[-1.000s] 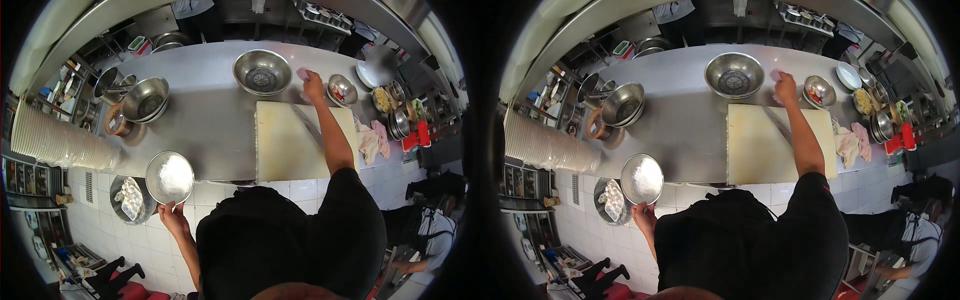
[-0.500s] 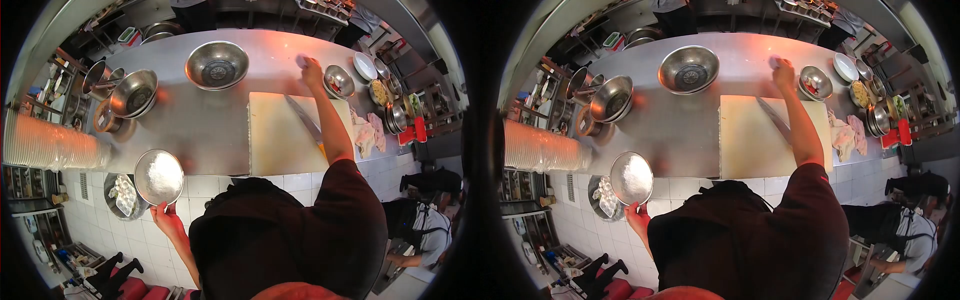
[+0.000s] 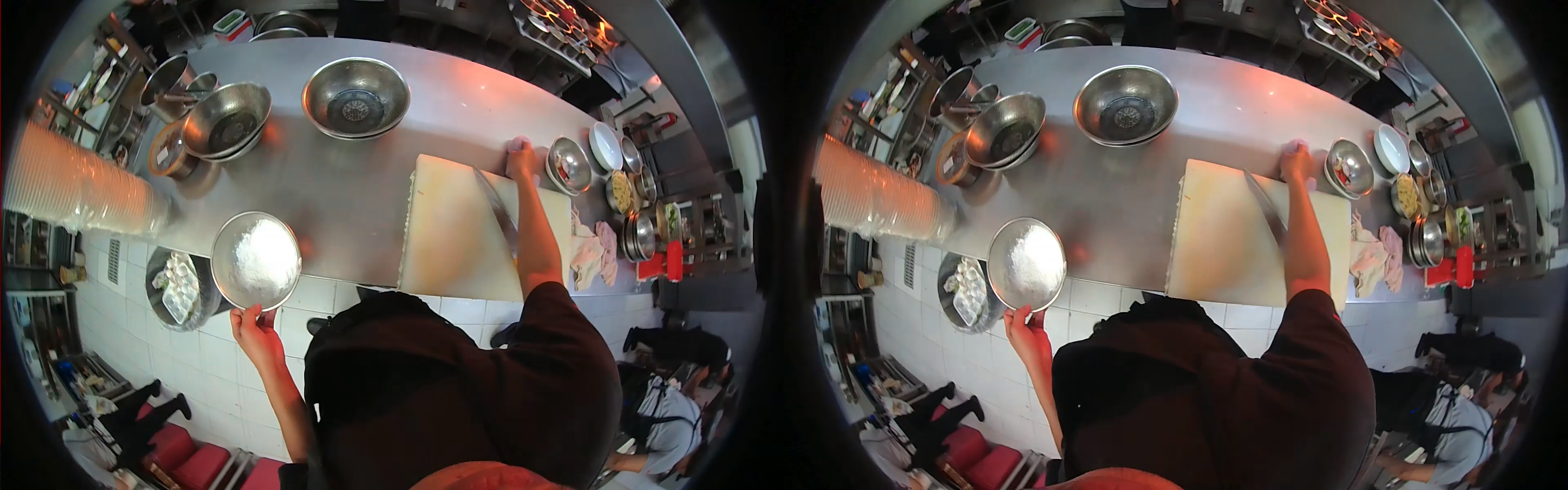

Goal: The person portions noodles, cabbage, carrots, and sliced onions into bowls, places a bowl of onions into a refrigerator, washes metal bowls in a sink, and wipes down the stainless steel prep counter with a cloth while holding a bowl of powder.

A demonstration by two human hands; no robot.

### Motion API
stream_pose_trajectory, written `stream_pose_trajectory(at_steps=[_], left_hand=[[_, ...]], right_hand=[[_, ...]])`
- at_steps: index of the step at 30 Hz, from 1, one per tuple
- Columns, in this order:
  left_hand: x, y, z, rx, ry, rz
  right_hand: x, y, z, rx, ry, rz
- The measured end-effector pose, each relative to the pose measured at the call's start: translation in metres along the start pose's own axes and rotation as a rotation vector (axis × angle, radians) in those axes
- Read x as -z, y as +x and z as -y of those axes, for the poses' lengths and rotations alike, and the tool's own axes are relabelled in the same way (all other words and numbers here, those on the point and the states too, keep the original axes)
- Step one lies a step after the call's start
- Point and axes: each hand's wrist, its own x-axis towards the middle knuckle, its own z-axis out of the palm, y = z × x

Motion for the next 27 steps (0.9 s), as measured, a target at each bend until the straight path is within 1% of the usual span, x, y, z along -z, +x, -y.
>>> stream_pose_trajectory(at_steps=[2, 4, 6, 8, 10, 12, 14, 16, 19, 22, 24, 26, 27], left_hand=[[-0.002, 0.000, 0.001, 0.013, -0.006, -0.006], [0.001, 0.003, 0.004, 0.001, -0.015, 0.004], [0.003, 0.007, 0.008, 0.009, -0.027, 0.010], [0.004, 0.007, 0.008, 0.005, -0.015, 0.011], [0.004, 0.008, 0.008, -0.006, -0.025, 0.015], [0.004, 0.006, 0.006, -0.017, -0.028, 0.005], [0.007, 0.009, 0.006, -0.026, -0.040, 0.011], [0.007, 0.010, 0.005, -0.034, -0.058, 0.011], [0.010, 0.011, 0.005, -0.039, -0.077, -0.005], [0.015, 0.012, 0.006, -0.038, -0.041, 0.003], [0.012, 0.010, 0.003, -0.017, -0.018, -0.033], [0.018, 0.011, 0.002, 0.000, 0.008, -0.040], [0.021, 0.010, 0.001, 0.003, 0.019, -0.054]], right_hand=[[-0.031, 0.007, 0.027, 0.047, 0.000, 0.002], [-0.046, 0.000, 0.066, 0.143, 0.023, 0.045], [-0.044, -0.017, 0.118, 0.090, 0.135, 0.162], [-0.075, -0.027, 0.144, 0.173, 0.186, 0.176], [-0.077, -0.066, 0.187, 0.327, 0.243, 0.062], [-0.080, -0.101, 0.218, 0.375, 0.285, 0.255], [-0.065, -0.159, 0.243, 0.434, 0.230, 0.286], [-0.063, -0.192, 0.242, 0.621, 0.309, 0.309], [-0.069, -0.209, 0.242, 0.526, 0.506, 0.635], [-0.023, -0.197, 0.248, 0.175, 0.758, 1.017], [0.017, -0.174, 0.249, 0.059, 0.892, 0.943], [0.025, -0.121, 0.222, 0.061, 1.042, 0.902], [0.046, -0.106, 0.219, -0.017, 1.051, 0.816]])
